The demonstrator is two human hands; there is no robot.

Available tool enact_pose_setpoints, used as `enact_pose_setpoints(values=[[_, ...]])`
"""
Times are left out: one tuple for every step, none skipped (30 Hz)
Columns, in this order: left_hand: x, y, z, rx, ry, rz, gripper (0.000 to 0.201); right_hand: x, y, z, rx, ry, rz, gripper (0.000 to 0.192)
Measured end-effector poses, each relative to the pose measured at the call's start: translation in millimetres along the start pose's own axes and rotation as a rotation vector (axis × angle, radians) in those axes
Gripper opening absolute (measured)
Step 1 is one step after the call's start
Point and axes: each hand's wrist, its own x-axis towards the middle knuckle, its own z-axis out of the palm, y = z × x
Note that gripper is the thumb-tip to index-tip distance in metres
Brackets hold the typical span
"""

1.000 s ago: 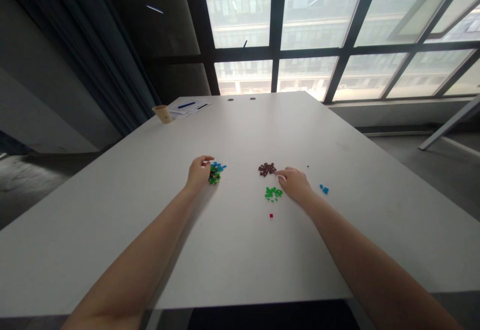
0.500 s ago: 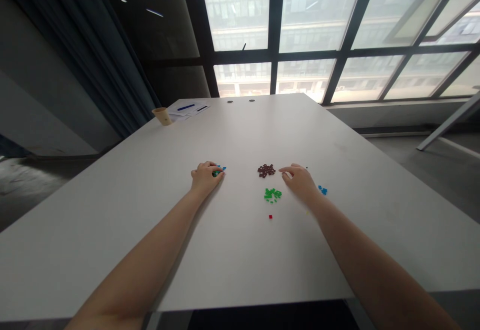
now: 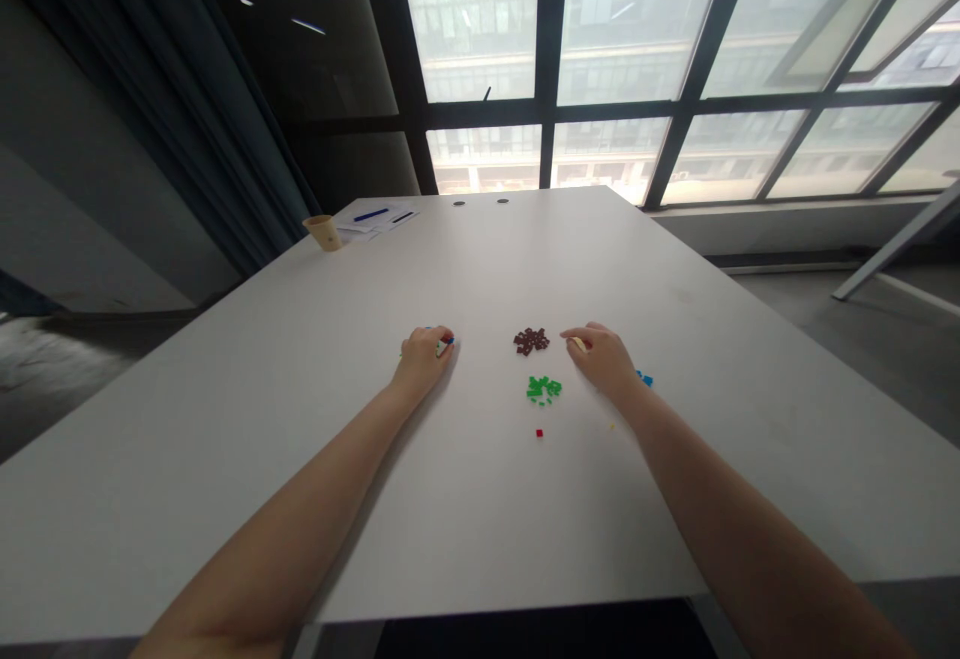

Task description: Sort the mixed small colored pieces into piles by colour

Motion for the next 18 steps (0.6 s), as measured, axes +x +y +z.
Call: enact_pose_setpoints(values=[[0,2,0.8,-0.046,-0.002,0.031,0.019,-1,-1,1,0.005,0.001,-0.013,0.028],[0,6,1.2,-0.097,-0.001,0.067,0.020,-1,-4,1,0.012,0.000,-0.026,0.027],[-1,10,1.0,-0.150,0.006,0.106,0.020,-3,-6,2,0.022,-0.003,-0.040,0.027],[-3,16,0.4,-0.205,0.017,0.146,0.020,-5,-10,3,0.038,-0.010,-0.058,0.026],[-5,22,-0.5,-0.260,0.032,0.186,0.020,-7,-14,4,0.059,-0.019,-0.082,0.024],[-8,29,-1.5,-0.313,0.049,0.225,0.020,-9,-18,5,0.084,-0.029,-0.114,0.023],[-11,36,-2.6,-0.360,0.067,0.259,0.020,-11,-23,6,0.112,-0.037,-0.152,0.021],[-14,44,-3.4,-0.401,0.086,0.284,0.020,-13,-27,8,0.141,-0.039,-0.195,0.020],[-17,51,-3.9,-0.436,0.106,0.298,0.021,-15,-32,10,0.169,-0.035,-0.239,0.018],[-20,58,-4.1,-0.468,0.129,0.304,0.024,-16,-35,11,0.192,-0.026,-0.279,0.018],[-22,64,-4.0,-0.492,0.149,0.312,0.028,-17,-38,12,0.210,-0.014,-0.313,0.018],[-25,69,-3.7,-0.506,0.169,0.324,0.032,-18,-41,13,0.224,-0.001,-0.339,0.018],[-26,73,-3.4,-0.512,0.187,0.341,0.035,-18,-43,14,0.232,0.011,-0.358,0.018],[-28,76,-3.1,-0.510,0.203,0.365,0.036,-18,-44,15,0.236,0.019,-0.372,0.016],[-29,77,-3.0,-0.502,0.216,0.391,0.036,-18,-45,15,0.236,0.026,-0.381,0.014],[-30,78,-3.0,-0.494,0.227,0.415,0.035,-19,-46,16,0.234,0.031,-0.388,0.011],[-30,79,-3.2,-0.487,0.235,0.435,0.036,-19,-46,16,0.232,0.034,-0.394,0.009],[-30,79,-3.5,-0.481,0.242,0.452,0.036,-19,-46,16,0.230,0.036,-0.398,0.008]])
